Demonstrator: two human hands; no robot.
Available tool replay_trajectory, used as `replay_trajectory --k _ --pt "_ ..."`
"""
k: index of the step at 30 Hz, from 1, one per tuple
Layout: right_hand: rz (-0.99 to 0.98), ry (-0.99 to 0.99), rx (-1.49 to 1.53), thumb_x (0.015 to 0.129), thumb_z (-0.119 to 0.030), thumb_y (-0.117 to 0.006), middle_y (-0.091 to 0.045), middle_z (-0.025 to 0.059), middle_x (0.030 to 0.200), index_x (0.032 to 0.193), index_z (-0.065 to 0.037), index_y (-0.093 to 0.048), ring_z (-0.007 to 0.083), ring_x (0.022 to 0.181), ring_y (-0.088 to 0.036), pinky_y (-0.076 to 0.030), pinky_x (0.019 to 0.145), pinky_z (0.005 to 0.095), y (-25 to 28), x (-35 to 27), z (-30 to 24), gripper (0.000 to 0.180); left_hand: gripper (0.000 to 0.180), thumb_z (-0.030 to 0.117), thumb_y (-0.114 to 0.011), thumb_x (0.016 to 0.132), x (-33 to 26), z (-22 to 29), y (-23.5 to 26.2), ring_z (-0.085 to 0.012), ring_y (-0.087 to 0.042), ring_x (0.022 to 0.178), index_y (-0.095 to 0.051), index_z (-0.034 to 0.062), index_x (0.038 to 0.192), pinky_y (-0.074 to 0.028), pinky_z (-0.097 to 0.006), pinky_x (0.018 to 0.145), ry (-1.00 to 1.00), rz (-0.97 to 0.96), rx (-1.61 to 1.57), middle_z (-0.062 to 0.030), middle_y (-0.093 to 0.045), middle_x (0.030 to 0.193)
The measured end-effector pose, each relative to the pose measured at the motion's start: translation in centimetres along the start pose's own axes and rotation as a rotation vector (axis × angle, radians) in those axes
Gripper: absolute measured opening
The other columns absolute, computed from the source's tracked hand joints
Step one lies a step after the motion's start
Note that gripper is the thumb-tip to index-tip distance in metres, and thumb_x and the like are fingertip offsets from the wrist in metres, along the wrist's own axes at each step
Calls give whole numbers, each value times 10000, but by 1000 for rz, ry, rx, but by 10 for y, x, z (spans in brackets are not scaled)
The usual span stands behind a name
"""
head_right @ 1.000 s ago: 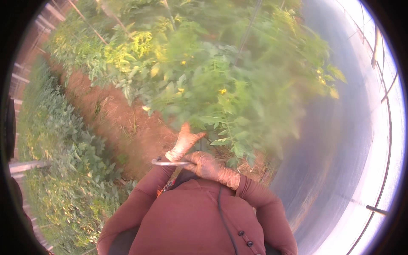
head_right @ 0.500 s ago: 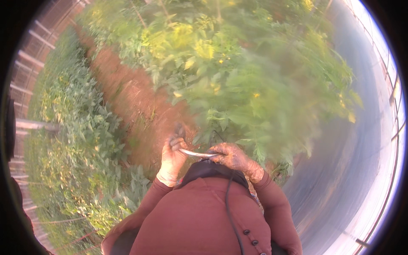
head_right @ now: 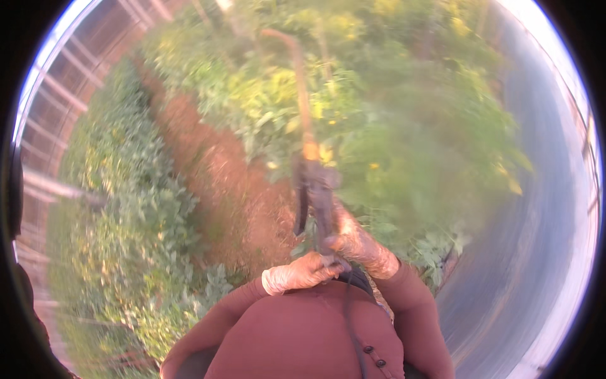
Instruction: The person sprays tomato plants with a handheld wand sprayer inside a greenhouse. They move along a row, directing the spray at the foliage while occasionally using the other hand to lift or adjust the plants.
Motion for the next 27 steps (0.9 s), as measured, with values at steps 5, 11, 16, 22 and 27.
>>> replay_trajectory --k 5,11,16,22,27 --pt "209 -38 166 842 -177 -643 -553 37 1047 1414 4 -367 154 1003 -529 -451 898 335 15 -42 -44 661 338 290 -576 954 35 21 -46 -324 -594 956 -586 31 1172 -461 -409 821 -109 -248 204 -158 -629 1041" --pt "577 275 -245 783 -302 -720 -560 93 998 1346 43 -399 189 864 -578 -490 798 342 53 -165 -127 733 447 217 -688 876 66 21 -53 -307 -581 1117 -556 42 1266 -461 -381 949 -165 -139 350 -158 -622 1160" --pt "1193 148 -431 811 -526 -676 -592 81 837 1185 26 -508 169 748 -597 -506 685 311 90 -295 -158 688 505 208 -690 874 104 23 -59 -282 -568 1157 -509 51 1319 -467 -374 951 -161 -119 280 -159 -587 1238" --pt "1249 -53 -314 873 -391 -637 -596 67 788 1039 4 -561 147 632 -574 -468 577 271 115 -365 -144 436 812 269 -714 849 215 75 -72 -281 -298 1405 -258 7 1468 -276 -427 1131 -303 238 60 -169 -354 1493" --pt "1190 -273 -275 851 -266 -686 -567 14 753 1172 -13 -561 105 621 -525 -430 555 260 122 -375 -137 428 544 212 -645 914 298 79 -90 -234 -377 1310 -414 35 1374 -258 -454 1114 -124 128 -650 -91 -450 1410"
Point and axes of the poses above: each hand's wrist, its own x-axis towards the middle knuckle, its own y-axis out of the back of the hand, z = x × y, the point moved 9 cm from there along x, towards the middle knuckle
